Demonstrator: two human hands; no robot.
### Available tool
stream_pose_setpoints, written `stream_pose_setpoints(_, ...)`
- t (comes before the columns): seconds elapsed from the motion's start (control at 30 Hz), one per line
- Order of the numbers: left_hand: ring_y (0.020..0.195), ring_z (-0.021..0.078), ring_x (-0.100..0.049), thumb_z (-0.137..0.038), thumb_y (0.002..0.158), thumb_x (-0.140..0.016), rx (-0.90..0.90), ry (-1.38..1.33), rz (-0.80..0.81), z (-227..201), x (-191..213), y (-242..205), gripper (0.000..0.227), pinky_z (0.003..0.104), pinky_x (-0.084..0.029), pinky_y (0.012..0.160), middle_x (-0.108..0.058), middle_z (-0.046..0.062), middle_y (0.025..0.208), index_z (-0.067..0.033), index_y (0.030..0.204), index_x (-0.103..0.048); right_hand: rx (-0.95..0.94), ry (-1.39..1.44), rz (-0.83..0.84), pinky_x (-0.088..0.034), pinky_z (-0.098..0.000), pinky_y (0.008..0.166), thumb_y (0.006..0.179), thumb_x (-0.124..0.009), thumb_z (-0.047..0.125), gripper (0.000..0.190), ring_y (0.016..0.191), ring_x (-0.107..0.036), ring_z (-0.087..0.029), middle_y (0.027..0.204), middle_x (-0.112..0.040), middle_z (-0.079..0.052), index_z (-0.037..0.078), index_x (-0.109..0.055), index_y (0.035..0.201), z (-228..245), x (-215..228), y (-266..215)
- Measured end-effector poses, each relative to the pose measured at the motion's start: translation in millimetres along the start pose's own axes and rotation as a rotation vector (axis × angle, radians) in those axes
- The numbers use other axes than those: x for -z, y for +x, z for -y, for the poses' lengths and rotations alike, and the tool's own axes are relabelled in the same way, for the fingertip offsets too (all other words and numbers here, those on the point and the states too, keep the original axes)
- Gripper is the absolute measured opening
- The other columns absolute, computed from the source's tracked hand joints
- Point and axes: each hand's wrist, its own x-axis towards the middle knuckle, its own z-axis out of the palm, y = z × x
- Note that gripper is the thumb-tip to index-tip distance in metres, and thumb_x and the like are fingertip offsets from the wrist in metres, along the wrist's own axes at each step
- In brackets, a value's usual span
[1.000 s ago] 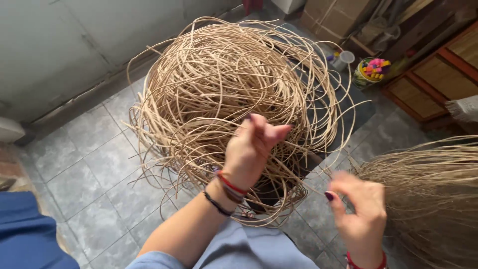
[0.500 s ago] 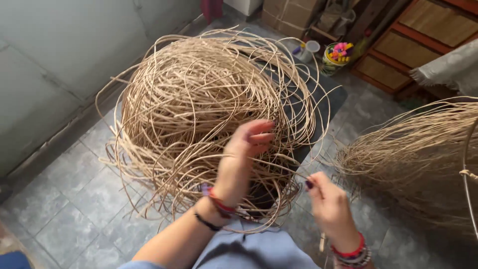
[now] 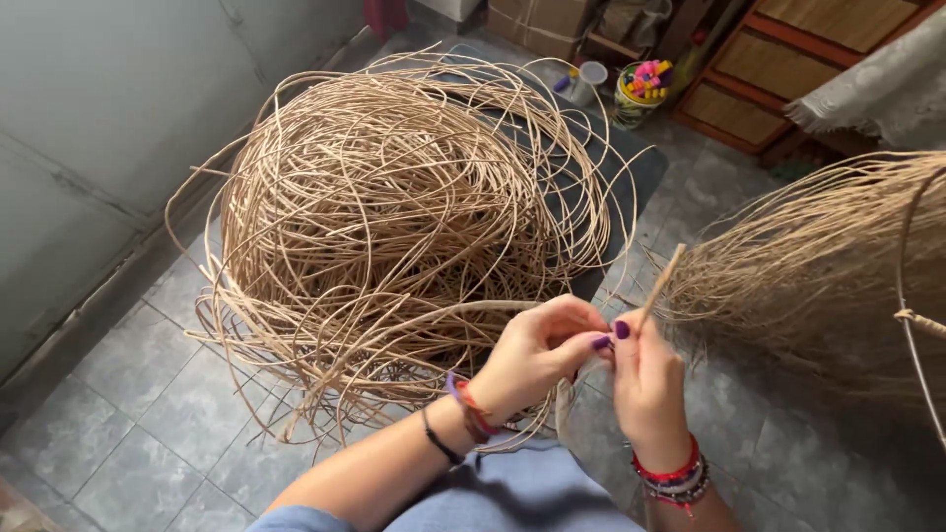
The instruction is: Weaving natural fibers onto a circular frame using a knotting technique
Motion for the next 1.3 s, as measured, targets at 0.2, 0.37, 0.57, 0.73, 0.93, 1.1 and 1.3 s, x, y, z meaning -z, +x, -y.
stream_pose_setpoints(0.2, 0.055, 0.0085, -0.046, -0.036, 0.102, -0.056, -0.206, -0.299, -0.438, -30, 63, -4, 0.029, 0.026, -0.035, 0.049, -0.057, -0.006, 0.068, -0.0103, 0.101, -0.069, -0.042, -0.452, -0.097, -0.046, -0.0521, 0.052, 0.111, -0.046, 0.028, 0.016, 0.057, -0.065, -0.041, 0.063, -0.064, -0.011, 0.016, -0.055, 0.104, -37, 32, -1)
stream_pose_setpoints(0.37, 0.094, 0.0218, -0.063, -0.026, 0.094, -0.045, -0.135, 1.008, -0.008, -10, 22, 11, 0.033, 0.037, -0.047, 0.083, -0.067, 0.004, 0.101, -0.0158, 0.101, -0.076, 0.330, -0.126, -0.137, -0.047, -0.0411, 0.114, 0.098, -0.045, -0.008, 0.041, 0.127, -0.063, -0.033, 0.137, -0.064, -0.016, 0.001, -0.058, 0.136, 27, 26, 2)
stream_pose_setpoints(0.57, 0.075, 0.0096, -0.061, -0.013, 0.086, -0.062, 0.032, 0.083, -0.230, -40, 4, -8, 0.021, 0.022, -0.047, 0.060, -0.070, 0.003, 0.095, -0.0089, 0.105, -0.070, 0.009, 0.014, -0.012, -0.030, -0.0310, 0.045, 0.094, -0.044, 0.004, 0.036, 0.043, -0.034, -0.010, 0.094, -0.074, 0.005, 0.015, -0.073, 0.113, 4, 26, -16)
stream_pose_setpoints(0.73, 0.059, 0.0100, -0.046, -0.029, 0.105, -0.050, -0.077, 0.031, -0.323, -38, 18, 1, 0.020, 0.026, -0.040, 0.052, -0.055, -0.001, 0.074, -0.0125, 0.096, -0.057, 0.128, -0.179, -0.123, -0.043, -0.0365, 0.080, 0.101, -0.043, 0.002, 0.034, 0.082, -0.054, -0.022, 0.093, -0.059, -0.008, 0.009, -0.064, 0.126, 3, 45, -16)
stream_pose_setpoints(0.93, 0.065, 0.0086, -0.051, -0.009, 0.094, -0.059, 0.039, 0.162, -0.028, -36, -13, -2, 0.008, 0.024, -0.042, 0.056, -0.058, 0.000, 0.080, -0.0109, 0.100, -0.063, 0.102, -0.012, -0.044, -0.044, -0.0349, 0.063, 0.101, -0.042, 0.017, 0.027, 0.067, -0.061, -0.020, 0.110, -0.076, -0.008, 0.007, -0.067, 0.106, 17, 33, -19)
stream_pose_setpoints(1.1, 0.055, 0.0072, -0.045, -0.036, 0.109, -0.046, -0.264, -0.323, -0.275, -57, 28, -3, 0.028, 0.020, -0.037, 0.049, -0.054, -0.003, 0.077, -0.0116, 0.104, -0.059, -0.050, -0.233, -0.202, -0.046, -0.0323, 0.061, 0.112, -0.040, 0.023, 0.032, 0.058, -0.063, -0.018, 0.066, -0.065, -0.003, 0.019, -0.072, 0.118, -4, 59, -23)
stream_pose_setpoints(1.3, 0.063, 0.0095, -0.052, -0.020, 0.110, -0.052, 0.021, 0.121, 0.182, -17, -24, -8, 0.017, 0.024, -0.048, 0.059, -0.056, 0.001, 0.073, -0.0091, 0.099, -0.058, 0.265, -0.071, 0.002, -0.051, -0.0369, 0.102, 0.108, -0.032, 0.021, 0.044, 0.121, -0.069, -0.029, 0.139, -0.067, -0.013, 0.003, -0.055, 0.142, 29, 36, -18)
